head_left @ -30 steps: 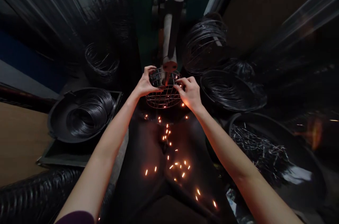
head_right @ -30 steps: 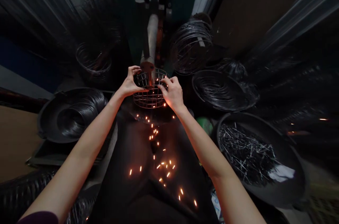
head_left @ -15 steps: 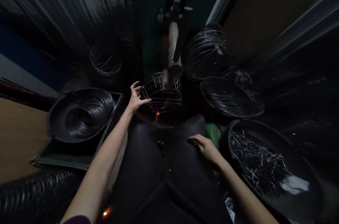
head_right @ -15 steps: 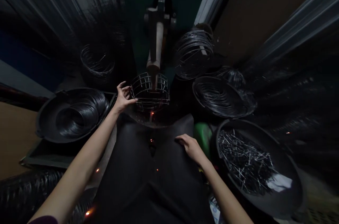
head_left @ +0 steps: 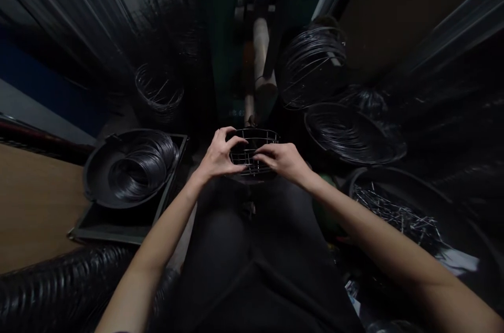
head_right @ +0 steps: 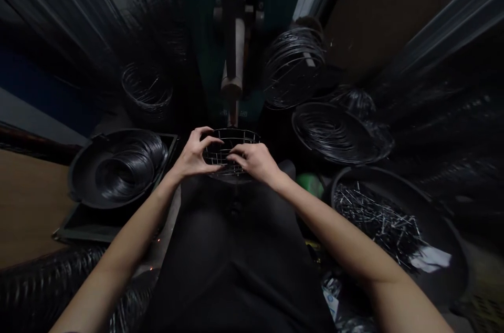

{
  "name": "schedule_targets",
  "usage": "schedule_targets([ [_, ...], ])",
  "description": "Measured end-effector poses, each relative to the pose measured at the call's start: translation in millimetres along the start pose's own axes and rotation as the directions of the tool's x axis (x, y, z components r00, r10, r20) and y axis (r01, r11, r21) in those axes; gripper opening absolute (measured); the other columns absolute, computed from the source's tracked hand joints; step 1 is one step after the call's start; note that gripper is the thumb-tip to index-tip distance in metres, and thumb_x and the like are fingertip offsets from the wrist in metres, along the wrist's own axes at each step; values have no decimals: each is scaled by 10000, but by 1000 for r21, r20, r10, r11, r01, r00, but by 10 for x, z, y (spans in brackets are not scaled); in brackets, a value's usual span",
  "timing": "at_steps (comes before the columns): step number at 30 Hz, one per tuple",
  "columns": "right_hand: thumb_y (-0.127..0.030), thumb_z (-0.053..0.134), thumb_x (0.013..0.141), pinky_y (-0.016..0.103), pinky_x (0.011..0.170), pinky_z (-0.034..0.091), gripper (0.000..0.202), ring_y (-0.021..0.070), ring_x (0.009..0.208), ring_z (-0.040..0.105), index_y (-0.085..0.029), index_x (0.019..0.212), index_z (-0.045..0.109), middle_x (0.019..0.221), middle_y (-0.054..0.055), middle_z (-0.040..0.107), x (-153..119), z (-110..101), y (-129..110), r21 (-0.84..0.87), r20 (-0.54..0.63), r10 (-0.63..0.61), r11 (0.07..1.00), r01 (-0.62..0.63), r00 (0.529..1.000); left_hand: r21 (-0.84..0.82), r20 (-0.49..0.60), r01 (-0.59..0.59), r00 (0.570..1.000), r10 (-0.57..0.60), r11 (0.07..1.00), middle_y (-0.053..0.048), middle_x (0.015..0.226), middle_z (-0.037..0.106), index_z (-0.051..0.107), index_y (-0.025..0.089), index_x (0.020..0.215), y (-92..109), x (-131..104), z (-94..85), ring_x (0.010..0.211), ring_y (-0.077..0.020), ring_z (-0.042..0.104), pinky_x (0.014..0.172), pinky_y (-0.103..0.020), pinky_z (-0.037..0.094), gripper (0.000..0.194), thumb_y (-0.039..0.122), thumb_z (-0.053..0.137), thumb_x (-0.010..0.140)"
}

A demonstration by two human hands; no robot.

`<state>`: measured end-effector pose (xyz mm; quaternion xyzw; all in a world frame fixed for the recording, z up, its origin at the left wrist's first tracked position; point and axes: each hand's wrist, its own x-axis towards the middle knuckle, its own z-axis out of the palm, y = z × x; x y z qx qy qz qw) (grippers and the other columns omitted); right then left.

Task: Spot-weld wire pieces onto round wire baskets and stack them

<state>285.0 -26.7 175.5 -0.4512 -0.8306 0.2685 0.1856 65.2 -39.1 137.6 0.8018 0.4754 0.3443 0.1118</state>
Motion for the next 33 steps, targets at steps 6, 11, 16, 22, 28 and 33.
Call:
schedule_targets([
  [6, -258, 503, 956, 272, 494, 410, 395, 197, 761, 726, -201, 1332, 610, 1282, 82, 671, -158, 31, 64, -551, 125, -223, 794, 254, 967, -75, 1, 59, 998, -59, 995, -116, 1304, 442, 620, 243, 1186, -24, 44, 104, 1257, -339, 475, 1080, -529, 443, 652, 353, 872, 594],
  [11, -247, 440, 981, 261, 490, 376, 375, 169, 757, 723, -216, 1305, 627, 1258, 47, 686, -131, -18, 166, -591, 111, -325, 738, 325, 939, -93, 4, 89, 996, -90, 992, -108, 1296, 452, 621, 244, 1180, -18, 106, 143, 1262, -336, 476, 1088, -523, 443, 644, 357, 871, 598],
  [16, -249, 447, 972, 261, 475, 325, 353, 163, 712, 713, -211, 1253, 657, 1214, 45, 709, -62, -32, 194, -623, 90, -338, 715, 317, 937, -93, -13, 81, 997, -82, 992, -119, 1297, 447, 621, 225, 1185, -36, 172, 160, 1271, -337, 469, 1099, -524, 434, 657, 349, 875, 593],
  [22, -243, 459, 959, 257, 473, 316, 329, 145, 669, 688, -232, 1199, 683, 1164, 39, 733, -16, -67, 184, -590, 72, -324, 748, 302, 943, -97, -11, 86, 996, -88, 992, -112, 1307, 446, 619, 243, 1182, -70, 223, 146, 1280, -342, 466, 1101, -532, 432, 663, 360, 880, 585],
  [28, -249, 458, 970, 273, 474, 332, 341, 161, 676, 700, -253, 1231, 678, 1208, 17, 712, 42, -91, 188, -628, 75, -320, 720, 294, 944, -108, -20, 90, 996, -92, 990, -115, 1303, 441, 625, 230, 1187, -119, 274, 153, 1275, -334, 470, 1103, -518, 432, 669, 350, 882, 581],
  [33, -280, 469, 972, 254, 492, 355, 326, 160, 716, 704, -268, 1212, 690, 1198, 24, 719, 128, -83, 235, -586, 53, -300, 763, 272, 953, -122, -15, 90, 996, -92, 988, -110, 1277, 455, 624, 220, 1188, -187, 333, 149, 1255, -319, 485, 1101, -498, 432, 675, 359, 884, 582],
])
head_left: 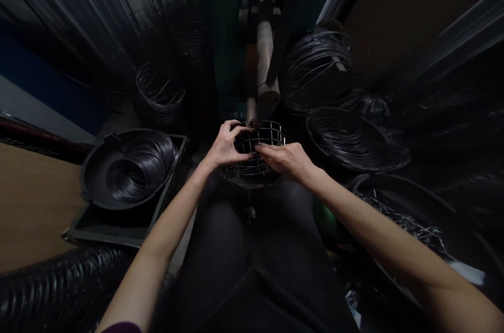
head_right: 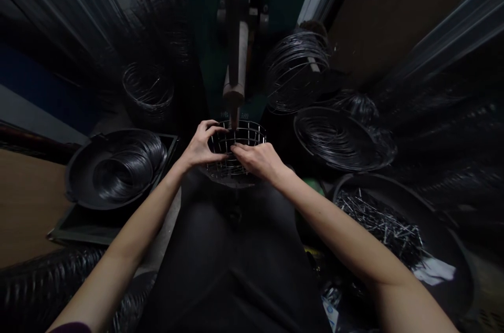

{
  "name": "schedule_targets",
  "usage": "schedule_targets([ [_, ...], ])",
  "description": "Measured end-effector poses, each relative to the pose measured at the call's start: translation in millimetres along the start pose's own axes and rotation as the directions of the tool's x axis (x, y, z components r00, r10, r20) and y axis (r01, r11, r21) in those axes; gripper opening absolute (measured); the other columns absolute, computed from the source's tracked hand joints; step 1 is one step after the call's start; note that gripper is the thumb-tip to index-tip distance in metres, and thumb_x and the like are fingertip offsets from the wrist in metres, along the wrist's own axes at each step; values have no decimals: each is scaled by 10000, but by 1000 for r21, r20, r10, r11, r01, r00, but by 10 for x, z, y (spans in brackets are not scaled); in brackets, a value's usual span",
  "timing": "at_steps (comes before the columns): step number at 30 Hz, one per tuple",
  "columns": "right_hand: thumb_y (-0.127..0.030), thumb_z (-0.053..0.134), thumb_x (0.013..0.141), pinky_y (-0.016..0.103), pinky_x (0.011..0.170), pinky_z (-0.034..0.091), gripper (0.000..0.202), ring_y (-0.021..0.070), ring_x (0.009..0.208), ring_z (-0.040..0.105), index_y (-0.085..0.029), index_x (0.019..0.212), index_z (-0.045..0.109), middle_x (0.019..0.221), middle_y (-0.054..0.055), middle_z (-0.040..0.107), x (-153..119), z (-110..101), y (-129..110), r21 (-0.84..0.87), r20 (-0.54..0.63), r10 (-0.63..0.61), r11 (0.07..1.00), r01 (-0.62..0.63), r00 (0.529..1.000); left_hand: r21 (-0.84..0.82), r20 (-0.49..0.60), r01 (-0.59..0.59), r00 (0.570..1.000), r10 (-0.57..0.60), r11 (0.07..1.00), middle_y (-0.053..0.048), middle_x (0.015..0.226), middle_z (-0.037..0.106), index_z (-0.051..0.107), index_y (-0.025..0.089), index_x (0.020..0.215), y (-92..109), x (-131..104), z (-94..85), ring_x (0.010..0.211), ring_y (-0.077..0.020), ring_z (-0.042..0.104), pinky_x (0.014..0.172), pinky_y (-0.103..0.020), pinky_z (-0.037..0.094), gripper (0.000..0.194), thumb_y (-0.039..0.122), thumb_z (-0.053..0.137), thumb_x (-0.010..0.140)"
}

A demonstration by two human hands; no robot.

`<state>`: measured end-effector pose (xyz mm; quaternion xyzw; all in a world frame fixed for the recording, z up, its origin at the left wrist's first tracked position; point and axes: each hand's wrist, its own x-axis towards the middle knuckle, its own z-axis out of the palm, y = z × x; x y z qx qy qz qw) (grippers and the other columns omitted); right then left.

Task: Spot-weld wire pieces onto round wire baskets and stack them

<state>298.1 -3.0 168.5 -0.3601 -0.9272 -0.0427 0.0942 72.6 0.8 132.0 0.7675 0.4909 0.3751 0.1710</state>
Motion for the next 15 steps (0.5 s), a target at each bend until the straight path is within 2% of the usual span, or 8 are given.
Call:
schedule_targets([
  [5, -291, 474, 992, 249, 542, 396, 332, 162, 810, 704, -272, 1272, 652, 1220, 23, 711, -76, 36, 4, 56, -64, 34, 998, -30, 997, -17, 21, 4, 1000, -4, 1000, -87, 1181, 508, 626, 204, 1141, 20, 40, -44, 1174, -295, 532, 1064, -468, 461, 667, 352, 897, 550],
  [7, -290, 477, 994, 238, 560, 400, 294, 147, 833, 690, -253, 1206, 678, 1210, 35, 711, -108, 60, -6, 63, -115, 89, 995, -82, 989, -18, 18, 14, 1000, -14, 1000, -76, 1172, 514, 620, 215, 1132, 33, 56, -58, 1166, -289, 534, 1057, -456, 465, 660, 322, 898, 543],
  [10, -313, 525, 968, 225, 530, 361, 210, 129, 769, 645, -227, 1016, 712, 1085, 51, 710, -85, 114, 14, 62, -173, 198, 980, -190, 965, -11, 6, 30, 1000, -30, 999, -74, 1181, 510, 609, 216, 1124, 13, 114, -68, 1175, -291, 528, 1058, -453, 464, 668, 322, 902, 532],
  [15, -331, 579, 937, 238, 536, 341, 160, 125, 682, 565, -219, 936, 693, 934, 43, 650, 68, 185, 130, 151, -239, 279, 957, -248, 930, -11, 8, 46, 999, -46, 999, -71, 1183, 496, 602, 207, 1126, -95, 287, -81, 1162, -280, 533, 1057, -456, 467, 687, 321, 905, 519],
])
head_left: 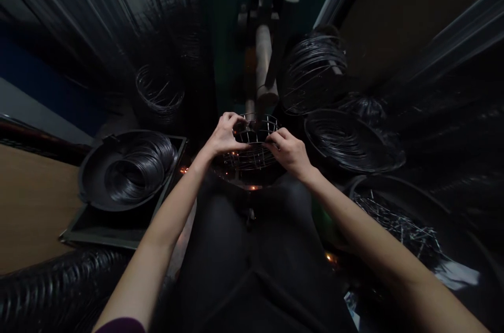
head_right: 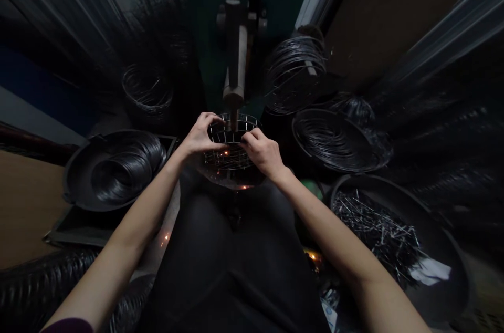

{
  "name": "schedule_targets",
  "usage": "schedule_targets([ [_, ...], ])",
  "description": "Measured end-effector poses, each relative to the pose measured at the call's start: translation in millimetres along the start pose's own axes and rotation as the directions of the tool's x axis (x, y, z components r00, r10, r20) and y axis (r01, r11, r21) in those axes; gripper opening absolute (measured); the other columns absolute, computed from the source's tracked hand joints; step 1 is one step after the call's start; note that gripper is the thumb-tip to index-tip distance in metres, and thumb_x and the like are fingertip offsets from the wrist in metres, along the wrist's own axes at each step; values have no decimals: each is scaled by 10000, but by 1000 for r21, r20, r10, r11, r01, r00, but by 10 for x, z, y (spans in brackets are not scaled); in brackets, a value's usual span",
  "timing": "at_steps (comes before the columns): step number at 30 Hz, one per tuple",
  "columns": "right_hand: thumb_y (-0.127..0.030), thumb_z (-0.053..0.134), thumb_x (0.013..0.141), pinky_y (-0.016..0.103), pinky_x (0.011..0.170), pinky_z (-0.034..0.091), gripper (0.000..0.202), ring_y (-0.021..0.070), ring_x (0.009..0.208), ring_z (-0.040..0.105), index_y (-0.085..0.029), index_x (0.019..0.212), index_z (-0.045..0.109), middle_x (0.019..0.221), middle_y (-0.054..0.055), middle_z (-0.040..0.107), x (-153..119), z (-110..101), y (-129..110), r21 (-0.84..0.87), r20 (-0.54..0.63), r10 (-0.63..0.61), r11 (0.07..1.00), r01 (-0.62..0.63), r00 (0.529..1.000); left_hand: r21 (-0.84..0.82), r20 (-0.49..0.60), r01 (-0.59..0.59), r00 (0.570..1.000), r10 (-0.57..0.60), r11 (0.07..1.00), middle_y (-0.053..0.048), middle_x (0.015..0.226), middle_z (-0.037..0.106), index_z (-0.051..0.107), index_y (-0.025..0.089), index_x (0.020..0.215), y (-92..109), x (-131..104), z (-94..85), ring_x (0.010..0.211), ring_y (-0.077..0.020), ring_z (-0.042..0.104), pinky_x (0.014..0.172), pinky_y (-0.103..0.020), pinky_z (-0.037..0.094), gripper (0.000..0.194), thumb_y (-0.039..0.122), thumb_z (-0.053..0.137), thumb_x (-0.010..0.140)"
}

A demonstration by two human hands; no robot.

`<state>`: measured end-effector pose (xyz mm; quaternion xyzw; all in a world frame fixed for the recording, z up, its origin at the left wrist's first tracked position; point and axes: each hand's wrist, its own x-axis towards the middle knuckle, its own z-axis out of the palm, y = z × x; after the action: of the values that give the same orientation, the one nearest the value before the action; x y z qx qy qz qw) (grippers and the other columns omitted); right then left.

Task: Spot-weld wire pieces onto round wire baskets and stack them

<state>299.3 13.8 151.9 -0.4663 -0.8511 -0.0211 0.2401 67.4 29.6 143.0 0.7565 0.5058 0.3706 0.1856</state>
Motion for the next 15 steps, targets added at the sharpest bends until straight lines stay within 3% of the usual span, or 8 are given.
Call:
schedule_targets([
  [9, -315, 645, 893, 257, 585, 351, 113, 155, 740, 552, -211, 916, 680, 928, 46, 604, 87, -2, 13, 85, 5, 95, 992, -95, 995, -22, 11, 11, 1000, -11, 1000, -65, 1177, 528, 609, 201, 1147, -47, 85, -15, 1161, -273, 545, 1065, -434, 457, 668, 312, 883, 548],
  [15, -303, 652, 874, 269, 613, 387, 119, 173, 751, 567, -201, 923, 688, 914, 55, 616, 347, 64, 6, 108, 5, 161, 981, -160, 987, -13, 0, 56, 998, -56, 998, -76, 1182, 550, 618, 185, 1132, -143, 345, -50, 1154, -281, 560, 1066, -457, 455, 688, 323, 898, 518],
])
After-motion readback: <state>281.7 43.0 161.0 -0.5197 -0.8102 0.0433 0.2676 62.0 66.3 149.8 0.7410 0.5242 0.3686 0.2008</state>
